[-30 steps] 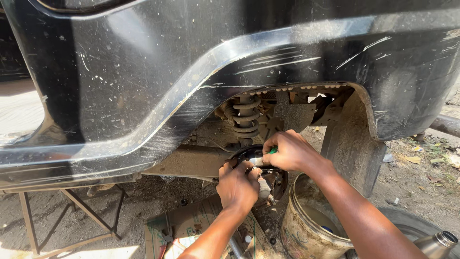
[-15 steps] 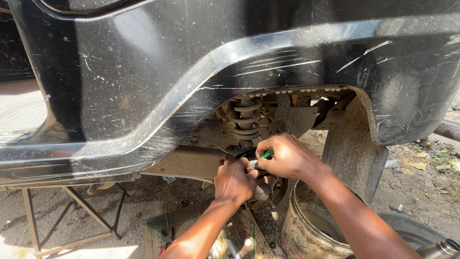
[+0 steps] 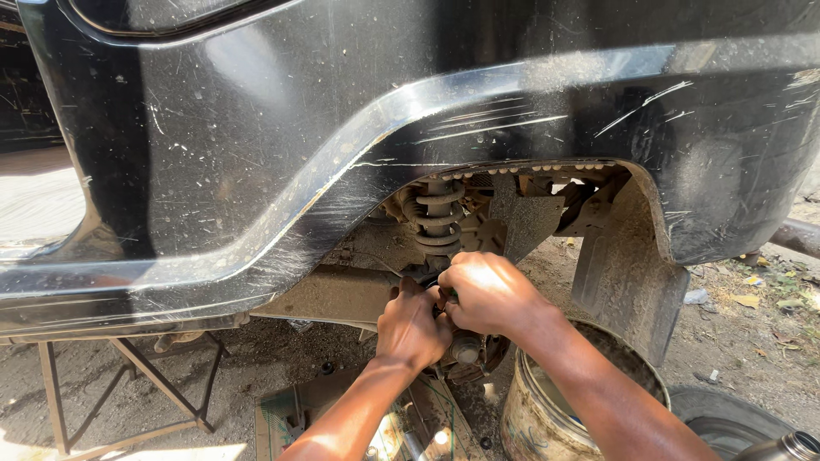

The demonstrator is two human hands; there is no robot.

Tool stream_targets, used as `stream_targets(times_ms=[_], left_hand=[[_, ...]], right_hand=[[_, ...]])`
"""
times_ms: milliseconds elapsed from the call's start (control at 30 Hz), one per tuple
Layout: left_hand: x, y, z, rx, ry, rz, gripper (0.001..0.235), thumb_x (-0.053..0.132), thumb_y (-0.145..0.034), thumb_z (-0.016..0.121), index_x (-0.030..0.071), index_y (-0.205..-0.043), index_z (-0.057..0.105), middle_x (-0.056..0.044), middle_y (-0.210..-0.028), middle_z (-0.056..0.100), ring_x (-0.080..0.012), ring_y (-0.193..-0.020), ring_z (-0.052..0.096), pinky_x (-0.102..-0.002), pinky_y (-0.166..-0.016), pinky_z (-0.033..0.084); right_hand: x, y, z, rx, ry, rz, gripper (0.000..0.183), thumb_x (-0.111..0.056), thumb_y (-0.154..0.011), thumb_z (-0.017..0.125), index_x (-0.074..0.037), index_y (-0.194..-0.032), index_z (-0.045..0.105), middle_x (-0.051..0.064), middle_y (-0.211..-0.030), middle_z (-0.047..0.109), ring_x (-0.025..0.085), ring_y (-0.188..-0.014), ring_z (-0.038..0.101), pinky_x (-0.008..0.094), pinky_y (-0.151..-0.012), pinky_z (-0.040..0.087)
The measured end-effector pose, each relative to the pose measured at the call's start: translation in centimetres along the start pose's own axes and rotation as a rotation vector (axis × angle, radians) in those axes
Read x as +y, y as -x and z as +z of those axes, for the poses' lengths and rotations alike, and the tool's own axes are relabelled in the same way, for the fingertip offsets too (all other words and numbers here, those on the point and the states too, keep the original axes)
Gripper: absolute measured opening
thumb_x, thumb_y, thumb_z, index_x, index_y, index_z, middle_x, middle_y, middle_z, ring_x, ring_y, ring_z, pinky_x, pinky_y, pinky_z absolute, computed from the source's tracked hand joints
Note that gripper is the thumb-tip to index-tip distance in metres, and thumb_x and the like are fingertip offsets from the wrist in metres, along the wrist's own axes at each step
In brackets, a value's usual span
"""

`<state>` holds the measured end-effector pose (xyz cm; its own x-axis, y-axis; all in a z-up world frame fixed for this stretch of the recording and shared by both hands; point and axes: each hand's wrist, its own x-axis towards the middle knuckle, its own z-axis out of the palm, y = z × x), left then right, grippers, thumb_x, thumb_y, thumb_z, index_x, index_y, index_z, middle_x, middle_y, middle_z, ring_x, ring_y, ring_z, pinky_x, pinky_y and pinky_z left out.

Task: The person cleans and adjusts the brake assembly of a vehicle using a rag and a screwdriver. They wipe the brake components and use the screwdriver to manipulate the internal mechanism of the drum brake.

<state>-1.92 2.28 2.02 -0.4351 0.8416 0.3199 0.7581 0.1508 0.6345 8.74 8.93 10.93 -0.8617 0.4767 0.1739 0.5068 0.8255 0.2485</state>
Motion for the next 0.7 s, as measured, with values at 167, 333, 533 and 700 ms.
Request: stream_targets(times_ms=[167, 333, 533, 700], left_hand=[[-0.3, -0.1, 0.2, 0.027, 0.000, 0.013, 0.042, 0.020, -0.083, 0.069, 0.016, -0.124, 0.067, -0.019, -0.126, 0.050, -0.0415, -0.108, 0.065, -0.051, -0.094, 0.055], [-0.3, -0.1, 0.3, 0.031, -0.015, 0.021, 0.036, 0.020, -0.081, 0.070, 0.016, -0.117, 0.070, -0.019, -0.126, 0.051, -0.0418, -0.107, 0.065, -0.051, -0.091, 0.056], [-0.3, 0.1, 0.1, 0.039, -0.005, 0.044, 0.031, 0.019, -0.080, 0.070, 0.017, -0.111, 0.073, -0.019, -0.122, 0.055, -0.0407, -0.105, 0.067, -0.051, -0.089, 0.057], [0.0, 0.4, -0.3, 0.002, 0.005, 0.023, 0.028, 0.016, -0.081, 0.068, 0.018, -0.109, 0.073, -0.018, -0.118, 0.058, -0.0389, -0.104, 0.068, -0.049, -0.091, 0.057]], right_hand=[[0.9, 0.9, 0.6, 0.100, -0.031, -0.129, 0.033, -0.024, -0.078, 0.081, -0.009, -0.106, 0.077, 0.012, -0.101, 0.064, 0.030, -0.100, 0.065, 0.042, -0.088, 0.056], [1.3, 1.7, 1.7, 0.255, -0.106, -0.284, 0.031, -0.014, -0.081, 0.078, -0.015, -0.112, 0.077, 0.007, -0.090, 0.060, 0.024, -0.090, 0.062, 0.035, -0.073, 0.059], [1.9, 2.6, 2.7, 0.312, -0.064, -0.340, 0.029, -0.007, -0.071, 0.077, -0.017, -0.099, 0.080, 0.007, -0.093, 0.058, 0.023, -0.094, 0.063, 0.034, -0.073, 0.060], [1.4, 1.4, 2.4, 0.167, -0.050, -0.210, 0.033, -0.016, -0.081, 0.074, -0.010, -0.113, 0.074, 0.011, -0.095, 0.061, 0.028, -0.084, 0.064, 0.041, -0.073, 0.057]])
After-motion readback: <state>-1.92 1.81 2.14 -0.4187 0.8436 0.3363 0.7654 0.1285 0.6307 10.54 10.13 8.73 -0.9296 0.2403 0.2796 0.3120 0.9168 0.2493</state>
